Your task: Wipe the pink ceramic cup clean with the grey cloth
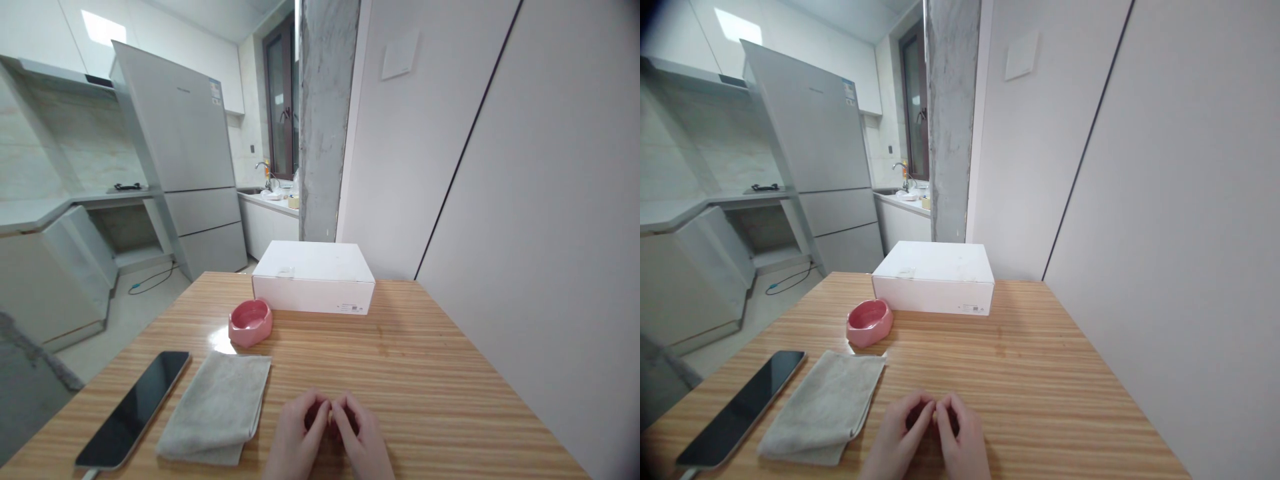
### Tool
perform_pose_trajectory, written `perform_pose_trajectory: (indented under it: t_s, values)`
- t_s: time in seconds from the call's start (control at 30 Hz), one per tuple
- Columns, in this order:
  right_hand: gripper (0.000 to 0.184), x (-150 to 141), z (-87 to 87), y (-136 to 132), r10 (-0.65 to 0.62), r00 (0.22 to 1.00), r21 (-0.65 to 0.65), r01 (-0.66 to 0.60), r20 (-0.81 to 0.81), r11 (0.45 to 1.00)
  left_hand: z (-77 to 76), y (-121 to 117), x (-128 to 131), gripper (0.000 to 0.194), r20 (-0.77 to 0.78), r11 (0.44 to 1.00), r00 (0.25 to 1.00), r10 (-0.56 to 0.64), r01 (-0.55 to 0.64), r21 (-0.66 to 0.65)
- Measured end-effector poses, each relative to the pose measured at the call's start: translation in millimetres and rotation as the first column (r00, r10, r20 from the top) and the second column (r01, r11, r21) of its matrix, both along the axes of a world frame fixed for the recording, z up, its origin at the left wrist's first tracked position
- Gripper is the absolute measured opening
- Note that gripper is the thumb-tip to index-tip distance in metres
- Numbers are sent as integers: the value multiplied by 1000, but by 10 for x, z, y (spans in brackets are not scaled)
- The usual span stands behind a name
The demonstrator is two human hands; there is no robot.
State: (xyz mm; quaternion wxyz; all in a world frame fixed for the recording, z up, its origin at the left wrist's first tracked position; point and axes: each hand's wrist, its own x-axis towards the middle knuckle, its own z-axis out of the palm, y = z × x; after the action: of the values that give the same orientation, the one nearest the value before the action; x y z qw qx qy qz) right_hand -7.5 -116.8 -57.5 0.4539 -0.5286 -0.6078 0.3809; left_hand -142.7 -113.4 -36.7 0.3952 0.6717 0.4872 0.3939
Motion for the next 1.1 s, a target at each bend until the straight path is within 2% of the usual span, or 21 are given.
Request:
perform_pose_trajectory:
  t_s: [0.1,0.27,0.4,0.73,1.1]
  values:
    - [40,5,-11,-20,1,1000,18,-2,20,1000,-23,-12,3,31,-8,1000,1000,2,-2,11]
    - [39,0,68,-53,-32,999,49,33,-13,998,-46,-2,0,31,-29,1000,999,13,-13,14]
    - [40,-1,98,-57,-35,999,27,35,-10,999,-42,-1,-4,29,-20,999,1000,12,-11,31]
    - [40,-1,95,-70,-20,1000,3,20,3,1000,-27,-13,-1,29,-28,1000,1000,9,-8,22]
    - [38,14,17,-51,10,998,13,-10,55,1000,-11,-8,-1,29,-28,999,1000,13,-12,32]
